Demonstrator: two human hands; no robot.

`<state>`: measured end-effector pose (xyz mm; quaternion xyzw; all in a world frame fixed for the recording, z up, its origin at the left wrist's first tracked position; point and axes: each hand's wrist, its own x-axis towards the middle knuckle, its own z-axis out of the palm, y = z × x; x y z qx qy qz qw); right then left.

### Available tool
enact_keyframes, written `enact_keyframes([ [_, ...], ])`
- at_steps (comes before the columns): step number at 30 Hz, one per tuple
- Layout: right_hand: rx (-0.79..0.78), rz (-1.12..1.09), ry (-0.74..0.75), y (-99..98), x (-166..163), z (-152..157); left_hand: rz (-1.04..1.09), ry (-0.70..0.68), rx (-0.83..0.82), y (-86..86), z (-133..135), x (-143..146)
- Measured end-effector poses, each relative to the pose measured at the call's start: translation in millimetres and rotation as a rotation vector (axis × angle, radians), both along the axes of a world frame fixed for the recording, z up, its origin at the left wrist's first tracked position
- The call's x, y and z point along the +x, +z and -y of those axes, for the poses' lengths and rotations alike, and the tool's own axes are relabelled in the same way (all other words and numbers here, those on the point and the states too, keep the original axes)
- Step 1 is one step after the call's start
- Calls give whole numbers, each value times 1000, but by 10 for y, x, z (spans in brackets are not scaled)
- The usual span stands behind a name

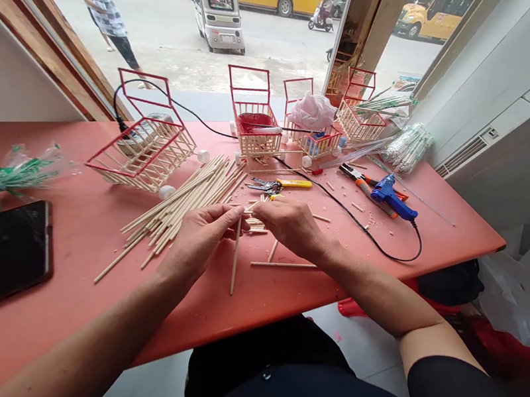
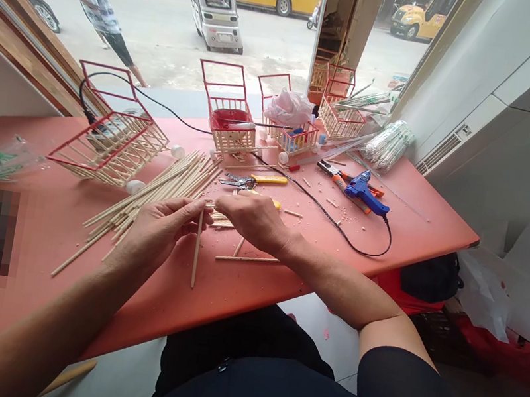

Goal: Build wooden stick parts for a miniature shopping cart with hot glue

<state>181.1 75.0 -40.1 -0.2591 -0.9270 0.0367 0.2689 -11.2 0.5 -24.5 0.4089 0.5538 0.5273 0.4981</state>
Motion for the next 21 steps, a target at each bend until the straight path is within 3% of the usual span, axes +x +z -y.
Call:
enact_keyframes([
  [13, 79, -10, 10, -5, 5, 5, -163, -86, 10, 29, 15, 5],
  [21, 62, -11, 25, -27, -2, 7, -110, -59, 36, -12, 16, -1],
])
